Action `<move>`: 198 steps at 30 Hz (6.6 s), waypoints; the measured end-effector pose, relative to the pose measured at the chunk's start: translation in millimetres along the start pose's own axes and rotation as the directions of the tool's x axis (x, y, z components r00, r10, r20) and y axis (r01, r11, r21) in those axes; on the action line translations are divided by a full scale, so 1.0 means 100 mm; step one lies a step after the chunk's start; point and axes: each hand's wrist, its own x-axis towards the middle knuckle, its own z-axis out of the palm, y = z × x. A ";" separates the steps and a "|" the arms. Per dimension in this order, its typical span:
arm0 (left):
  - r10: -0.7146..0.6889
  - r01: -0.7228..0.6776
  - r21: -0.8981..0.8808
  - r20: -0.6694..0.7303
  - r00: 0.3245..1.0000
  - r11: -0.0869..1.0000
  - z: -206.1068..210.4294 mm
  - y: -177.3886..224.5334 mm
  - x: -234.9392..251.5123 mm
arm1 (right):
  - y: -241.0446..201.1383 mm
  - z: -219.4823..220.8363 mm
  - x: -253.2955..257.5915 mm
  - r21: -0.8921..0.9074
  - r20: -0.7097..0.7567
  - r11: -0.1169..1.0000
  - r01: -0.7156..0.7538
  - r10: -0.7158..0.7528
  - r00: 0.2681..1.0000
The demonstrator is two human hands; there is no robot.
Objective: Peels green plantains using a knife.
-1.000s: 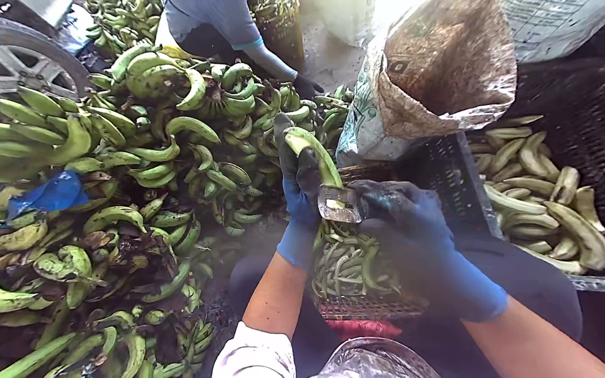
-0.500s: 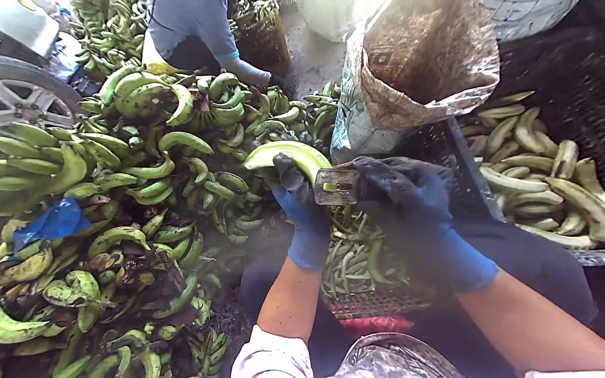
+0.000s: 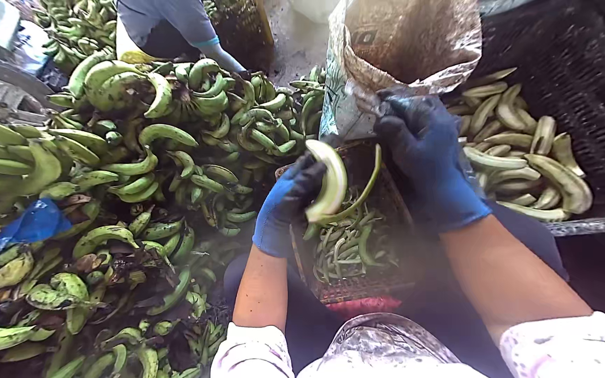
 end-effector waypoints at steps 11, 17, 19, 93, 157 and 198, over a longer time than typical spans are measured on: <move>0.318 -0.443 -0.423 -0.334 0.887 0.791 0.32 0.09 0.27 | -0.37 0.22 -0.47 0.042 -0.173 0.819 0.572 -0.558 0.812; 0.321 -0.511 -0.463 -0.431 0.844 0.724 0.36 0.09 0.22 | -0.41 0.34 -0.63 -0.011 -0.240 0.841 0.541 -0.527 0.815; 0.313 -0.564 -0.430 -0.525 0.792 0.705 0.43 0.10 0.23 | -0.41 0.34 -0.62 -0.003 -0.234 0.857 0.516 -0.502 0.832; -0.186 0.346 0.385 -0.395 0.900 0.856 -0.19 -0.99 -0.08 | -0.04 -0.37 -0.13 -0.085 0.626 0.977 0.196 -0.101 0.774; 0.082 -0.176 -0.251 -0.346 0.935 0.952 0.07 0.21 -0.22 | -0.22 -0.25 -0.28 0.353 0.306 0.931 0.096 -0.212 0.928; 0.346 -0.377 -0.047 -0.304 0.887 0.925 0.30 -0.01 -0.01 | -0.28 -0.01 -0.16 0.045 -0.057 0.862 0.505 -0.503 0.863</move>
